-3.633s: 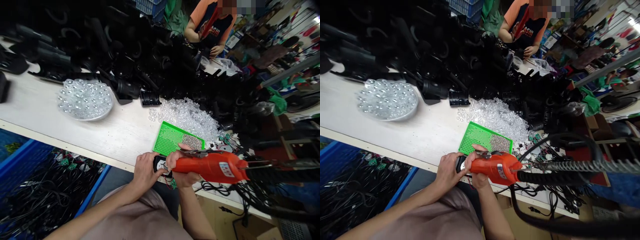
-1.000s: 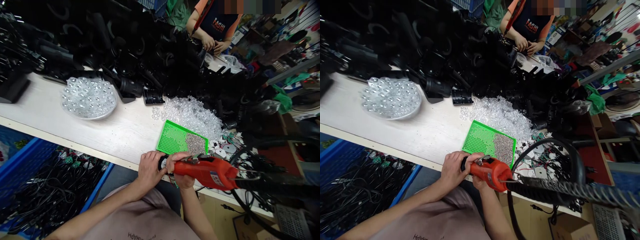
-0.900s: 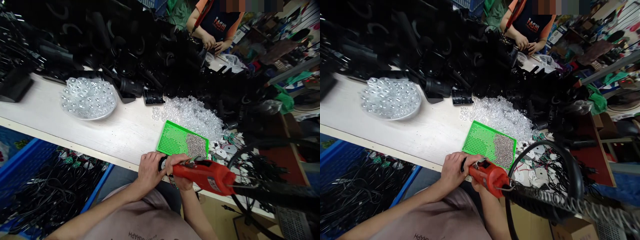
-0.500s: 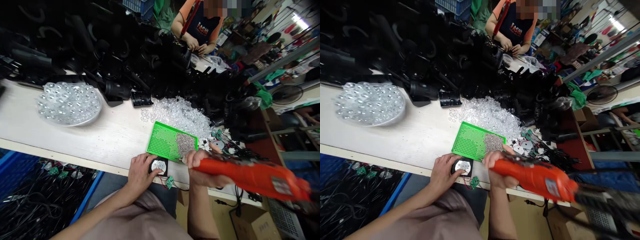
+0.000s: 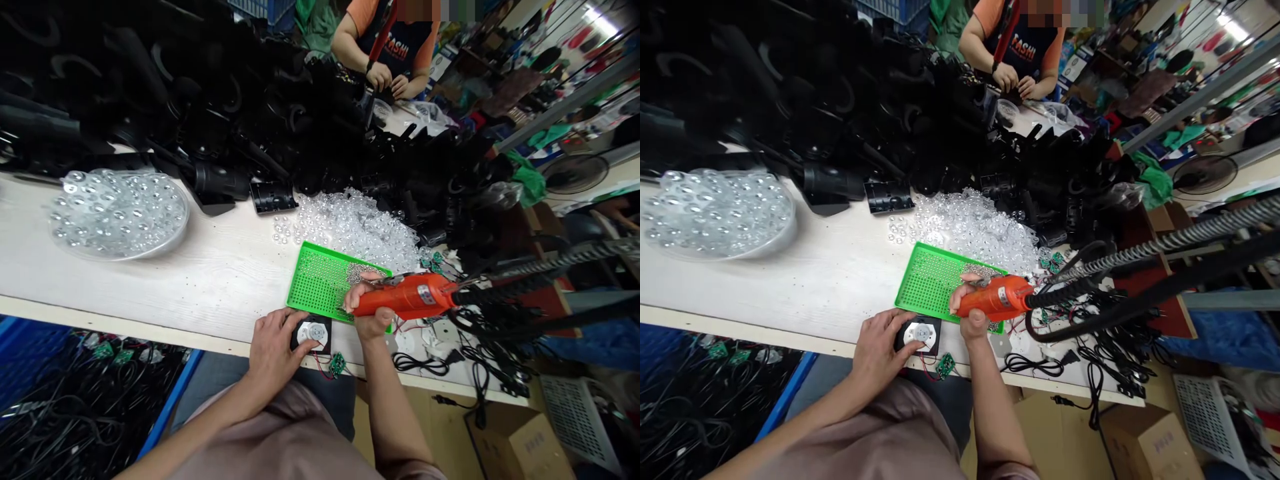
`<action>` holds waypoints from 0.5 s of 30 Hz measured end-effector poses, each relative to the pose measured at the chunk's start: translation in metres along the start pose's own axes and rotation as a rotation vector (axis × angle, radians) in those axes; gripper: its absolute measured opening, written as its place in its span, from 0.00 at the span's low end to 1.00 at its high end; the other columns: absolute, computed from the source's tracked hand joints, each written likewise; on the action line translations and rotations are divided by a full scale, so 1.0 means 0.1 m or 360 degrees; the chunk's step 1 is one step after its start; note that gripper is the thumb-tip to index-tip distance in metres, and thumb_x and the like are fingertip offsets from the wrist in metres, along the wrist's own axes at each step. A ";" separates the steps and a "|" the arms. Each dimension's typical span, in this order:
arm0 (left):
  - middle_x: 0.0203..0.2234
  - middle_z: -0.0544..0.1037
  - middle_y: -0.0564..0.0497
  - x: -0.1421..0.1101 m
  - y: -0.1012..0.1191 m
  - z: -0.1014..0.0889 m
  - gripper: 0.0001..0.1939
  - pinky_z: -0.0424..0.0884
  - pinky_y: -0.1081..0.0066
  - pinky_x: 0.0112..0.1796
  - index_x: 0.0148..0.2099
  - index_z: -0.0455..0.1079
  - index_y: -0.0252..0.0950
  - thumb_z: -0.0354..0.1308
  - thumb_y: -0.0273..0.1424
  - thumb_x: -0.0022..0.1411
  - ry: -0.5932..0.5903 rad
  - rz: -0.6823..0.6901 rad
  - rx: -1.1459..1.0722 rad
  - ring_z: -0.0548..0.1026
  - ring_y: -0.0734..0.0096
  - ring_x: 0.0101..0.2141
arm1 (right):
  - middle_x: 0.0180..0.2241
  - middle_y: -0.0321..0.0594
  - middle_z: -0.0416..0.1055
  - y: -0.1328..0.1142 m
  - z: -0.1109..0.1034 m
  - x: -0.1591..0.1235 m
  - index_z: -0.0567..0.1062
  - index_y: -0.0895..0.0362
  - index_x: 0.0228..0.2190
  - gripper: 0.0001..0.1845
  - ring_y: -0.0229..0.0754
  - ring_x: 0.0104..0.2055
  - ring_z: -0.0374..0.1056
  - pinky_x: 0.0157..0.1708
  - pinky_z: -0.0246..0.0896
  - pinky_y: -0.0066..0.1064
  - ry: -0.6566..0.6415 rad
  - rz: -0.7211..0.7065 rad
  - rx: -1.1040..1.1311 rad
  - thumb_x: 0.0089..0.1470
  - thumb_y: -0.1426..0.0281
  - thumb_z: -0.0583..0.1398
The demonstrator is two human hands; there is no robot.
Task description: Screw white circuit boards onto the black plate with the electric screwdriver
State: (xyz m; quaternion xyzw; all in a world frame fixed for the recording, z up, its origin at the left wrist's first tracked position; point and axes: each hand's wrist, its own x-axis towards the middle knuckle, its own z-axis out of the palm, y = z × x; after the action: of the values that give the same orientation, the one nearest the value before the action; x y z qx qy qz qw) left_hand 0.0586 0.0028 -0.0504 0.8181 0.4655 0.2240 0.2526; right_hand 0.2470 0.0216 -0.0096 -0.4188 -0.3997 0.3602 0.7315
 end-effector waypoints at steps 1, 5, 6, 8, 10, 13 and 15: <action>0.45 0.73 0.48 0.00 0.00 0.00 0.22 0.63 0.61 0.43 0.53 0.66 0.44 0.64 0.41 0.58 0.0001 -0.0002 0.0004 0.70 0.57 0.46 | 0.15 0.26 0.61 0.00 0.00 -0.01 0.71 0.53 0.39 0.31 0.33 0.13 0.53 0.14 0.50 0.26 -0.0009 0.0006 -0.0012 0.42 0.42 0.61; 0.44 0.74 0.48 0.00 0.00 0.00 0.22 0.63 0.61 0.43 0.53 0.67 0.43 0.64 0.41 0.58 0.0014 0.0000 0.0012 0.71 0.58 0.45 | 0.16 0.26 0.61 -0.02 0.01 -0.04 0.69 0.51 0.39 0.32 0.34 0.14 0.54 0.15 0.51 0.27 -0.0004 0.0040 -0.0093 0.41 0.41 0.61; 0.44 0.74 0.48 0.00 0.00 0.01 0.22 0.63 0.61 0.43 0.53 0.67 0.43 0.64 0.41 0.58 0.0019 0.0001 0.0015 0.71 0.58 0.45 | 0.16 0.26 0.61 -0.02 0.01 -0.05 0.69 0.51 0.39 0.31 0.35 0.14 0.54 0.15 0.51 0.27 0.0001 0.0043 -0.0102 0.41 0.41 0.61; 0.44 0.74 0.47 0.00 0.00 0.01 0.22 0.63 0.61 0.43 0.53 0.67 0.42 0.64 0.41 0.58 0.0027 0.0009 0.0022 0.71 0.58 0.45 | 0.16 0.26 0.60 -0.03 0.01 -0.06 0.69 0.50 0.39 0.30 0.35 0.14 0.54 0.15 0.52 0.27 0.0011 0.0041 -0.0101 0.41 0.42 0.61; 0.44 0.74 0.47 0.00 0.00 0.01 0.22 0.63 0.61 0.43 0.53 0.67 0.42 0.63 0.41 0.58 0.0030 0.0017 0.0026 0.71 0.58 0.46 | 0.16 0.26 0.60 -0.01 0.01 -0.07 0.69 0.51 0.38 0.30 0.35 0.14 0.54 0.15 0.52 0.27 0.0017 0.0040 -0.0099 0.41 0.43 0.61; 0.44 0.74 0.47 0.00 0.00 0.01 0.21 0.63 0.61 0.43 0.53 0.67 0.42 0.62 0.42 0.59 0.0028 0.0015 0.0030 0.71 0.57 0.45 | 0.15 0.26 0.60 0.01 0.01 -0.05 0.69 0.52 0.37 0.32 0.35 0.13 0.54 0.15 0.51 0.27 0.0011 0.0073 -0.0131 0.38 0.41 0.61; 0.44 0.74 0.47 0.00 0.01 0.00 0.21 0.63 0.61 0.43 0.53 0.67 0.42 0.62 0.42 0.59 0.0023 0.0017 0.0025 0.71 0.57 0.45 | 0.15 0.25 0.59 -0.03 0.03 -0.03 0.69 0.52 0.38 0.33 0.34 0.13 0.53 0.14 0.51 0.27 0.0022 0.0105 -0.0156 0.37 0.40 0.62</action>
State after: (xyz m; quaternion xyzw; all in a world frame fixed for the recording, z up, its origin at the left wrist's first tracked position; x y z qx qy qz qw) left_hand 0.0593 0.0026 -0.0503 0.8210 0.4646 0.2276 0.2415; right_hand 0.2433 0.0192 -0.0070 -0.4695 -0.3978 0.3612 0.7006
